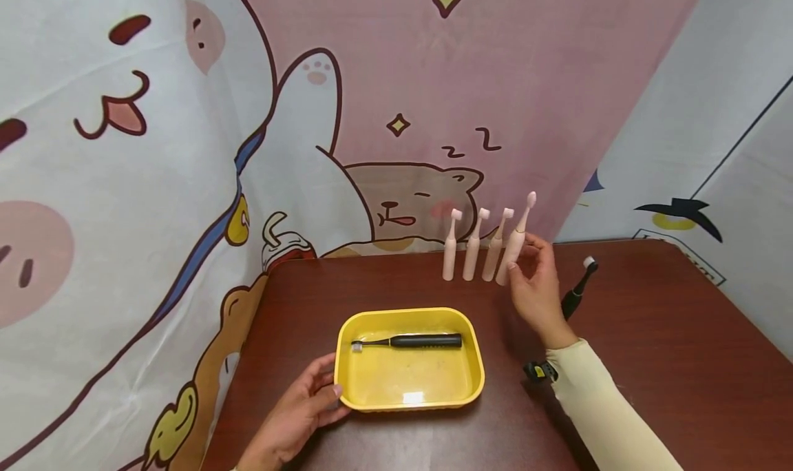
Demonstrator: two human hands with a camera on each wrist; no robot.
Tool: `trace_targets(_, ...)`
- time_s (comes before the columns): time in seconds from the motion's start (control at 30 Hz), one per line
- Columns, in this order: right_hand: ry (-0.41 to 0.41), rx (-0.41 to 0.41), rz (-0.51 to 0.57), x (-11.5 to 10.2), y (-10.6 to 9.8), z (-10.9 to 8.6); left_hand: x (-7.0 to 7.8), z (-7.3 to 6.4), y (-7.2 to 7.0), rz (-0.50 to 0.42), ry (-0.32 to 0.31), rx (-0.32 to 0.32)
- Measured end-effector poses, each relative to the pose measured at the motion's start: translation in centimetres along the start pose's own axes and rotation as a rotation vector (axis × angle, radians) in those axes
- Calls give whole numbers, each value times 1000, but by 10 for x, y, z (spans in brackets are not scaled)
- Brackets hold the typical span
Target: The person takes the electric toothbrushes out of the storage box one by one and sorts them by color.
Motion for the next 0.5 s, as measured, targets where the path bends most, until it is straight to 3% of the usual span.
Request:
trace_targets(0.23, 77, 139, -54, 28, 5, 5, -2, 0, -1, 2, 5, 0)
trace_targets(0.5, 127, 212, -99, 48, 5, 17, -2, 0, -1, -1, 5, -4)
Point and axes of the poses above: each hand's wrist, its own z-axis towards the middle knuckle, its own y-axis out of the palm, x = y × z, the point moved 4 cm from there along z, towards the middle knuckle, and after that the axes turned 8 degrees about z, right-handed, at the moved point
